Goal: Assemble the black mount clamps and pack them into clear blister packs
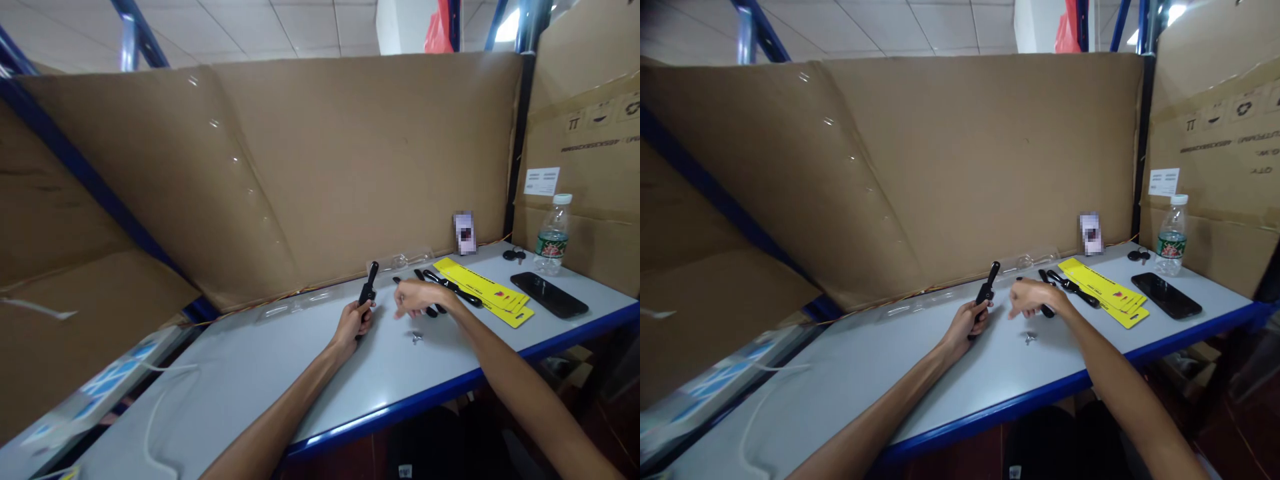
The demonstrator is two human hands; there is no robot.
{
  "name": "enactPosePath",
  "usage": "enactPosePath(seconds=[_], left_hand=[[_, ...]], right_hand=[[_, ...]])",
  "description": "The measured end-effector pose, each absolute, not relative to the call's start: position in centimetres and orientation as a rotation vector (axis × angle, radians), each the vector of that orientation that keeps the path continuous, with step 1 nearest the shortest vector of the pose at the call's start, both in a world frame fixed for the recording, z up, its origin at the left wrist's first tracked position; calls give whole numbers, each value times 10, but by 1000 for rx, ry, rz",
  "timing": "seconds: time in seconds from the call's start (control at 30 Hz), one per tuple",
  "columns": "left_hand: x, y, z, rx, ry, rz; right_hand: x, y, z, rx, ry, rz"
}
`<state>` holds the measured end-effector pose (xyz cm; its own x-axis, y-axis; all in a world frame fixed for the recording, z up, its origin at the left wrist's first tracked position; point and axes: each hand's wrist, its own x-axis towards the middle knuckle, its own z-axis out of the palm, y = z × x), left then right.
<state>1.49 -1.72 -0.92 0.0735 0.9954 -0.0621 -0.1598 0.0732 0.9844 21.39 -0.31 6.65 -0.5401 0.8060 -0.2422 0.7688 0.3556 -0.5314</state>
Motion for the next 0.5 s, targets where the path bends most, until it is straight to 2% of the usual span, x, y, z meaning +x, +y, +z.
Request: enactPosePath(seconds=[0.1,0.27,0.33,0.5], left_hand=[[14,-16,-10,1046,1063,1189],[14,-17,-9,1059,1069,1182],[15,-18,-9,1085,1081,1185],[18,-20,-10,1183,1098,1186]], right_hand=[[221,-13,72,-1608,-2778,1088],[208,-20,63,-1595,-2870,957],[202,-20,57,-1536,-2859,826],[194,-16,44,-1432,-2765,236]])
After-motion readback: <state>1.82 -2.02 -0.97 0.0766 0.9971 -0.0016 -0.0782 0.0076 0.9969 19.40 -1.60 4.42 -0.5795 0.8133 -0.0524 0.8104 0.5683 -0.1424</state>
